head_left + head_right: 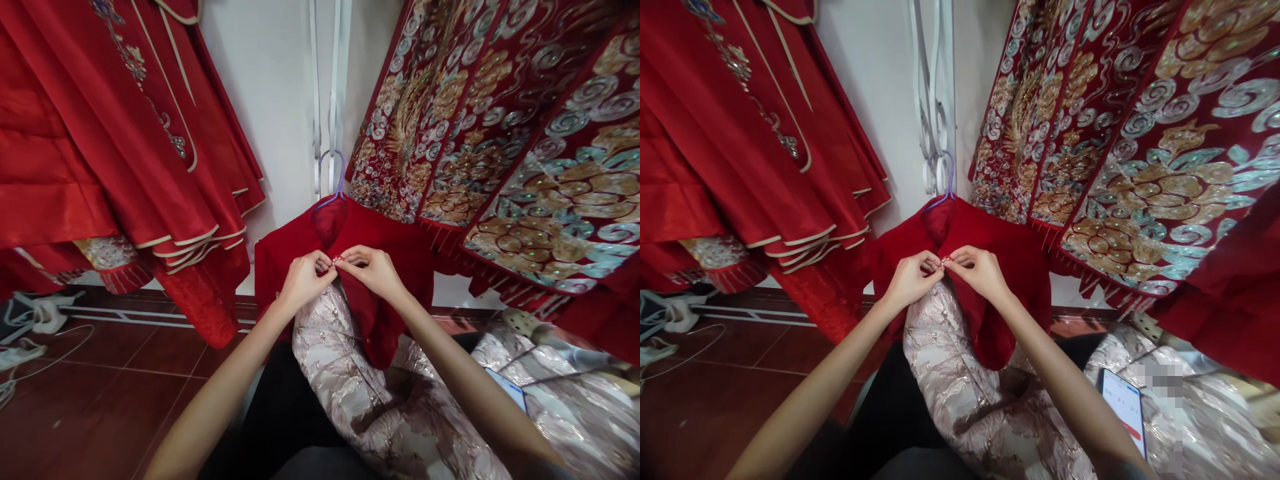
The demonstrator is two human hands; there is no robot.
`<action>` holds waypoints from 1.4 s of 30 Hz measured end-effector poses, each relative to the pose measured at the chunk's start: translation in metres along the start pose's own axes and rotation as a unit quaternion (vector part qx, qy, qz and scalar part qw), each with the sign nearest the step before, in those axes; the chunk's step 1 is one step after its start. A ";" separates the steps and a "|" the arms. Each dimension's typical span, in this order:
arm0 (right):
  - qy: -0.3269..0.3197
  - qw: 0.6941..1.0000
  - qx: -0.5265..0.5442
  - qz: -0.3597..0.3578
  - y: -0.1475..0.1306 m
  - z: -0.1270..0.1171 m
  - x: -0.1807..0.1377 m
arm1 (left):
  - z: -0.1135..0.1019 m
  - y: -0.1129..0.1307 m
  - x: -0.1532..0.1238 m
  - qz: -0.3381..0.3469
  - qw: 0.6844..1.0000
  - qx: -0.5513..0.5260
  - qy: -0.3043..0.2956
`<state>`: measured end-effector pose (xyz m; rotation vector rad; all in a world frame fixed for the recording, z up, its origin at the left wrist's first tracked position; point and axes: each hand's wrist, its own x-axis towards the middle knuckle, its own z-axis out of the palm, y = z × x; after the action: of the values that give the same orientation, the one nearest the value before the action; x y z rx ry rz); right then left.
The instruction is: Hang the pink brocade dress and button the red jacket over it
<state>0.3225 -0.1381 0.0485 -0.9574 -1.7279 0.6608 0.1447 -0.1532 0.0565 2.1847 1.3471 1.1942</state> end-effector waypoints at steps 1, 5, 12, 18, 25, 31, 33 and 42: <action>-0.001 1.000 0.009 0.006 0.001 0.000 0.001 | 0.000 0.001 0.000 0.008 1.000 0.011 -0.001; -0.008 0.998 0.050 0.027 0.006 -0.001 0.003 | 0.001 0.008 -0.001 0.038 0.997 0.061 -0.006; 0.006 0.995 0.080 0.050 0.009 0.002 0.001 | 0.005 0.008 0.001 0.043 0.997 0.062 -0.006; 0.007 0.995 0.080 0.056 0.013 0.005 0.002 | 0.005 0.003 0.003 0.065 0.996 0.060 -0.019; 0.024 0.983 0.170 0.062 0.015 0.019 -0.016 | 0.012 0.002 -0.005 -0.015 0.999 0.029 0.022; -0.077 0.981 0.107 0.140 0.021 0.002 -0.073 | -0.009 -0.020 -0.044 -0.044 0.997 0.062 0.025; -0.068 0.978 0.099 0.168 0.021 -0.014 -0.087 | -0.019 -0.033 -0.063 -0.018 0.997 0.070 -0.013; -0.077 0.969 0.143 0.189 -0.020 -0.065 -0.104 | -0.040 -0.049 -0.110 -0.093 0.992 -0.043 0.076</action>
<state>0.3963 -0.2372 0.0339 -1.0597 -1.5361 1.2259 0.0615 -0.2271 -0.0043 1.8962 1.4929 1.3415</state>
